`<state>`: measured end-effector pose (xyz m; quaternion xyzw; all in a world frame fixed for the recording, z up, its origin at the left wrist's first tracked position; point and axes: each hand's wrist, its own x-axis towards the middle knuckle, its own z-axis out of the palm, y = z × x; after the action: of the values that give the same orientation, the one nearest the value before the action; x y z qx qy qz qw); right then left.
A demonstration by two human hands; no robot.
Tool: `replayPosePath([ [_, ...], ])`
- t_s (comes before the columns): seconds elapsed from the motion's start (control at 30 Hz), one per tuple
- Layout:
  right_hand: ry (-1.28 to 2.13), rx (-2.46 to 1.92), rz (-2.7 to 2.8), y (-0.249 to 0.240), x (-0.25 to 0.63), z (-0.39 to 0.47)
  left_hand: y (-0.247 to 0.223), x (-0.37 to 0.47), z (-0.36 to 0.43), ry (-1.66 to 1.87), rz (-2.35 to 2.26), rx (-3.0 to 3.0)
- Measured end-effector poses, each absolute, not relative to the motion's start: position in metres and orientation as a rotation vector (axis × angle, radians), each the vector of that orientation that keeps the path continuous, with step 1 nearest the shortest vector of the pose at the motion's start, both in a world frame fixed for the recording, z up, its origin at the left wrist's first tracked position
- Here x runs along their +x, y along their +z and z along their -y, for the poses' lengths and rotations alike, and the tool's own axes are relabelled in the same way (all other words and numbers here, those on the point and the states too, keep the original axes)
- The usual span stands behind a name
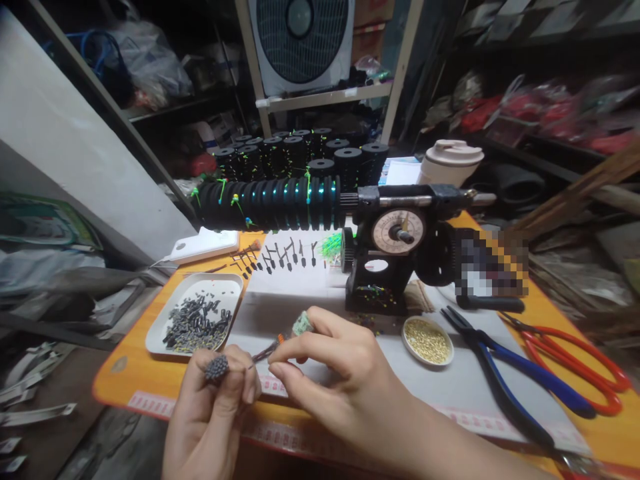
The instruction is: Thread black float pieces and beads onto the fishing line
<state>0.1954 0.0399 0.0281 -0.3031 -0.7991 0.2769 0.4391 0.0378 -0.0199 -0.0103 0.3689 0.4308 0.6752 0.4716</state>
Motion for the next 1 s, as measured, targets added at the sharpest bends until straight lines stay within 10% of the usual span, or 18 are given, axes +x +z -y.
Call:
replayPosePath([
  [0.6,0.759,-0.765,1.958,0.027,0.195,-0.038,-0.005,0.031,0.01,1.964,-1.183,1.093],
  [1.0,0.807,-0.837,1.988,0.03,0.197,-0.034,-0.004,0.036,0.022,1.522,-0.985,0.744],
])
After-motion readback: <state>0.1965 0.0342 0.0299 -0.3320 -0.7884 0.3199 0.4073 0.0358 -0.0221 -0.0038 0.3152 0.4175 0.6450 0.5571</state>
